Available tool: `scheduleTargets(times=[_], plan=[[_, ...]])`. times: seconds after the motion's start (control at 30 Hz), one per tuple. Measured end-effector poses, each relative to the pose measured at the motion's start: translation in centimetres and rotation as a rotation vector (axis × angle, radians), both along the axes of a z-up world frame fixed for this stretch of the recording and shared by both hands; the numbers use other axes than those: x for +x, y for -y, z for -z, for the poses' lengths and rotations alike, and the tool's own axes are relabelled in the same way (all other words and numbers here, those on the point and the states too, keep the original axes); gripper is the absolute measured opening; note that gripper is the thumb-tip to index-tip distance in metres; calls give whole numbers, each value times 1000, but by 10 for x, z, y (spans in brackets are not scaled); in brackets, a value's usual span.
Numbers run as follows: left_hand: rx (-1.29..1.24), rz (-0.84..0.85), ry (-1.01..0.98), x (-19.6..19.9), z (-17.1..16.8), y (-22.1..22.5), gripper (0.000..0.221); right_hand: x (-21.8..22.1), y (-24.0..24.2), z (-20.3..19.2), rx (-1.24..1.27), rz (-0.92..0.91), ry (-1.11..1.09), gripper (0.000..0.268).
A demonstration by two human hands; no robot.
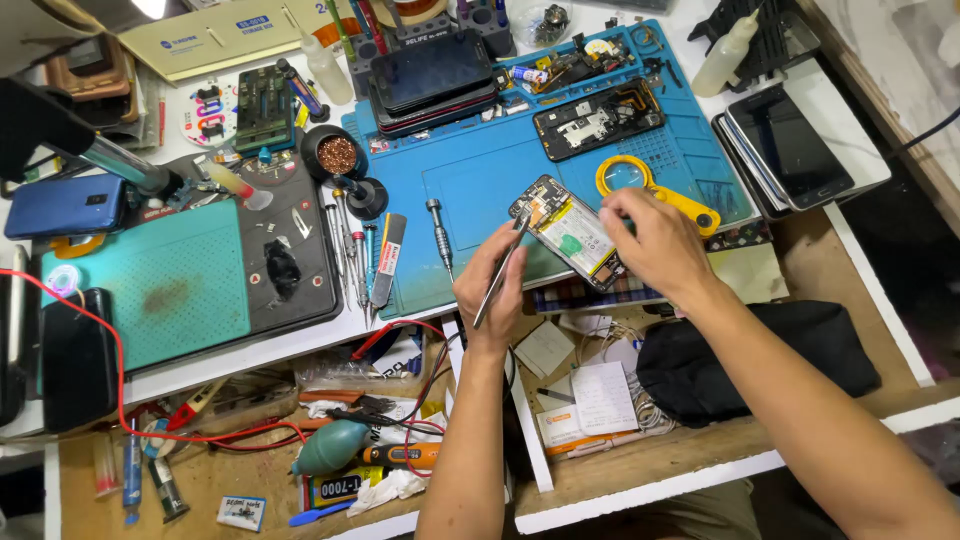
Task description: Repairing a mobile phone by prying open the casing and inspecting internal components
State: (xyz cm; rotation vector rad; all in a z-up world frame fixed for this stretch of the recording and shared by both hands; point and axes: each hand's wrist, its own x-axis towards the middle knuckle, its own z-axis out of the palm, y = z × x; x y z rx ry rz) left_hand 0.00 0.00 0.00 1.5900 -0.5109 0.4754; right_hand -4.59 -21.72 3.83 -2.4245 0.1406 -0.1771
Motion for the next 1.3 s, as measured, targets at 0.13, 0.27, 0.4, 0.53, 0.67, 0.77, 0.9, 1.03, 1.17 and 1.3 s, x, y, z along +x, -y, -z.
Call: scheduleTargets(times=[0.13,0.27,0.4,0.53,0.67,0.77,0.9,1.03,1.17,1.3], plan=[[16,-109,98,6,20,-5,21,1,33,69,-189,51,798,48],[101,-263,195,16,22,-13,23,-3,43,101,-108,145,954,39],[217,-336,279,21,10,-22,27,-5,41,88,-36,90,976,6],[447,-319,272,29,11,-46,26,-9,39,93,-41,64,1022,13],[854,-366,60,12,-32,-52,37,-12,36,84,-3,101,1007,15],[1068,-386,-63,8,-21,-54,66,-20,39,75,10,115,1005,16],[1240,-504,-145,10,-13,-60,100,-26,44,75,44,161,984,18],[938,-531,-17,-5,-12,-38,78,-36,43,56,108,187,954,19],[120,-67,-610,-66,-15,26,31,-40,37,49,133,195,828,19],[-171,115,-1085,-90,27,60,39,-46,31,41,231,226,686,14]])
